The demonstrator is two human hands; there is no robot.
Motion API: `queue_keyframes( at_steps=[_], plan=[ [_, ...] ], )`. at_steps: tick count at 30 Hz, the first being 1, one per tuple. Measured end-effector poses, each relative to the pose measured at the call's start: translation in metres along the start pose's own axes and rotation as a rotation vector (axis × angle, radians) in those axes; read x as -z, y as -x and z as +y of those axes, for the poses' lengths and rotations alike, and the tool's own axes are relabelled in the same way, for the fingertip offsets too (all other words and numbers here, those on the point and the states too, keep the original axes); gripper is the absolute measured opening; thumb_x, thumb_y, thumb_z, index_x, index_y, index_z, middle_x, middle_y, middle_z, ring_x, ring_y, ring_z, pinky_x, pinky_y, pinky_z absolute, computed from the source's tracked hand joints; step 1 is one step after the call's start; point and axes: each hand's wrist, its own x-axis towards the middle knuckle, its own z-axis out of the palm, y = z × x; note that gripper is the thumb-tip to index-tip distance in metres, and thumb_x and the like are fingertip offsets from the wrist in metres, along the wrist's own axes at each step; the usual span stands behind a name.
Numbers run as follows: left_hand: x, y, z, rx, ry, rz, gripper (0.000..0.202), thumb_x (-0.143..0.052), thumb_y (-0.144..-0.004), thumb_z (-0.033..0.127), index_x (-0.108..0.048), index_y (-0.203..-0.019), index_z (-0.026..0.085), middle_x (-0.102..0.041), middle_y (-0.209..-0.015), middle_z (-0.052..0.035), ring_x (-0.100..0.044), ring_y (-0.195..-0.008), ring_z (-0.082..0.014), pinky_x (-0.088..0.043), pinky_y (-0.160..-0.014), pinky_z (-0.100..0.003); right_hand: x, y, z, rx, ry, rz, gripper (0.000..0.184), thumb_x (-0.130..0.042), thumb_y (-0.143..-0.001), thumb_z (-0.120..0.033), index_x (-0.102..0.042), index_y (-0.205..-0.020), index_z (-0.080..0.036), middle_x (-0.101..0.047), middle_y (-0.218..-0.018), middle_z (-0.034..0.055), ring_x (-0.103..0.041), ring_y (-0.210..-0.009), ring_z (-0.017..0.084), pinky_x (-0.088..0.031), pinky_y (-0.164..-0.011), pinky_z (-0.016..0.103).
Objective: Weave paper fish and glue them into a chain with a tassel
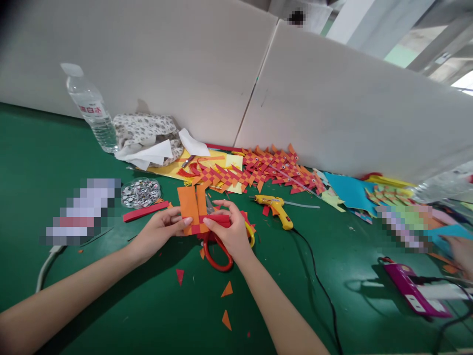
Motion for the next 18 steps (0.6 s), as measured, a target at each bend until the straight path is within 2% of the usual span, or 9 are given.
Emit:
queue_keyframes(
  at_steps=[7, 13, 18],
  plan=[
    [0.001, -0.002, -0.001, 0.073, -0.057, 0.037, 0.038, -0.071, -0.068, 0.032, -0.060, -0.101, 0.017, -0.070, -0.091, -0.0046, -0.065, -0.081, -0.0159, -0.052, -0.067, -0.023, -0.001, 0.000, 0.001, 0.022, -0.067, 0.056, 0.048, -0.074, -0.063, -0.031, -0.050, -0.103, -0.025, -0.063, -0.076, -0.0018, -0.062, -0.068, 0.015, -0.051, -0.062, 0.028],
    [0.006, -0.003, -0.002, 0.025, -0.045, 0.081, 0.031, -0.068, -0.070, 0.036, -0.062, -0.095, 0.019, -0.070, -0.088, -0.0025, -0.065, -0.079, -0.0149, -0.052, -0.068, -0.025, 0.000, -0.002, 0.007, -0.016, -0.087, -0.080, 0.054, -0.078, -0.057, -0.028, -0.048, -0.101, -0.023, -0.063, -0.071, -0.0031, -0.063, -0.066, 0.015, -0.051, -0.064, 0.028],
    [0.005, -0.003, -0.001, 0.043, -0.056, 0.055, 0.029, -0.069, -0.068, 0.037, -0.064, -0.090, 0.017, -0.068, -0.089, -0.0030, -0.063, -0.080, -0.0155, -0.053, -0.067, -0.025, -0.002, -0.002, 0.010, -0.022, -0.131, -0.132, 0.052, -0.077, -0.060, -0.028, -0.046, -0.101, -0.024, -0.068, -0.088, 0.0031, -0.066, -0.079, 0.020, -0.053, -0.070, 0.033]
  ],
)
